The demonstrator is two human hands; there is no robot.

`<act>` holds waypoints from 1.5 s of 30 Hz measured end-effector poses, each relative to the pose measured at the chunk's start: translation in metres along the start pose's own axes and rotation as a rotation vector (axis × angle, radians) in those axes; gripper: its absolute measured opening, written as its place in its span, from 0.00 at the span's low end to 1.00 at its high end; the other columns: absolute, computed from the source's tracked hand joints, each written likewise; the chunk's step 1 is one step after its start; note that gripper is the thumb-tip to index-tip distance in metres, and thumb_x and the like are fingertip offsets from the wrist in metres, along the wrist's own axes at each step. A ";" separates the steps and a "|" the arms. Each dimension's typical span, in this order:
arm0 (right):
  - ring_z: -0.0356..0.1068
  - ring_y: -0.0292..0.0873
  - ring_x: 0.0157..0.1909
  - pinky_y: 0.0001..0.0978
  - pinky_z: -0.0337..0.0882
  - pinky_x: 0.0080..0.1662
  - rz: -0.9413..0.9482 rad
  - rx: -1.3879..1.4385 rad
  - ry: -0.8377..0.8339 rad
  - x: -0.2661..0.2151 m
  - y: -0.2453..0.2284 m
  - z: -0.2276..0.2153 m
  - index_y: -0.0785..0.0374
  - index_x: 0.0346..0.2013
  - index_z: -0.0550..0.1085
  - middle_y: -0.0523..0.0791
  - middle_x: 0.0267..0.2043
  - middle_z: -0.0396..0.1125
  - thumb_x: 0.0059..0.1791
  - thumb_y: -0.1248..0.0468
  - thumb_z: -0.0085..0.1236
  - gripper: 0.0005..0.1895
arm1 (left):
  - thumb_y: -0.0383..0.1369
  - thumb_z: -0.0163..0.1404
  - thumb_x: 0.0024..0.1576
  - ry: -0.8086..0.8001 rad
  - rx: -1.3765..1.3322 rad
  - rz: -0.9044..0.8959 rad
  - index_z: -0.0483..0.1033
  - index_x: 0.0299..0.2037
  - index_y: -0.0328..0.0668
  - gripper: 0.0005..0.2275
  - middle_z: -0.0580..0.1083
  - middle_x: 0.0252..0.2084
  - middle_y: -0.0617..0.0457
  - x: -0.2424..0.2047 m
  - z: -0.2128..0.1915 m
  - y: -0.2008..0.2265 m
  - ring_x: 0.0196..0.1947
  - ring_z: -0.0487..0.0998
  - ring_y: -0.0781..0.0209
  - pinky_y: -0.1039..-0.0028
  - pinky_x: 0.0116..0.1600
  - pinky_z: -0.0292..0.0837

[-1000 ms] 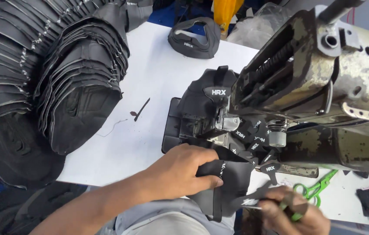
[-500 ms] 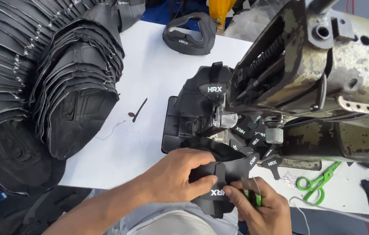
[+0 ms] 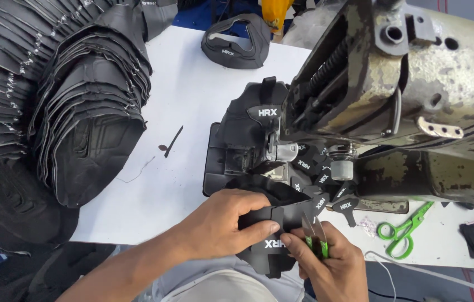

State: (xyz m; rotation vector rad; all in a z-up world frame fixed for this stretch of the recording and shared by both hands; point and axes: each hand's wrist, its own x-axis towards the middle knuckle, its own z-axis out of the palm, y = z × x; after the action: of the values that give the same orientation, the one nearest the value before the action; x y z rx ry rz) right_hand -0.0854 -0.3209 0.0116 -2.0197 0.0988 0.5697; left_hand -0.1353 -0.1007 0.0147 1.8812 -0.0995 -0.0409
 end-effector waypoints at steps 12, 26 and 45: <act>0.71 0.40 0.48 0.30 0.68 0.46 -0.805 -0.250 -0.128 0.022 -0.052 -0.026 0.71 0.53 0.72 0.48 0.48 0.72 0.46 0.62 0.63 0.24 | 0.40 0.55 0.57 -0.090 -0.034 -0.115 0.77 0.38 0.35 0.13 0.75 0.27 0.48 0.006 -0.010 0.005 0.24 0.75 0.57 0.67 0.30 0.69; 0.67 0.37 0.27 0.33 0.70 0.31 -0.177 -0.516 -0.304 0.034 -0.053 -0.024 0.59 0.47 0.79 0.45 0.26 0.75 0.34 0.52 0.78 0.30 | 0.42 0.56 0.55 -0.187 -0.031 -0.163 0.78 0.41 0.36 0.15 0.75 0.25 0.49 0.014 -0.014 -0.001 0.23 0.72 0.61 0.68 0.31 0.69; 0.63 0.36 0.24 0.34 0.68 0.28 -0.269 -0.539 -0.291 0.036 -0.053 -0.024 0.62 0.46 0.78 0.45 0.22 0.71 0.32 0.51 0.79 0.33 | 0.42 0.57 0.53 -0.191 -0.029 -0.157 0.79 0.40 0.37 0.15 0.77 0.26 0.50 0.017 -0.016 -0.006 0.24 0.74 0.62 0.68 0.31 0.70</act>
State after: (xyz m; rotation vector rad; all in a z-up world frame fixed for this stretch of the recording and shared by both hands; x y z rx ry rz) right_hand -0.0293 -0.3085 0.0484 -2.3825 -0.5469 0.7659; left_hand -0.1172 -0.0853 0.0147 1.8494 -0.0817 -0.3281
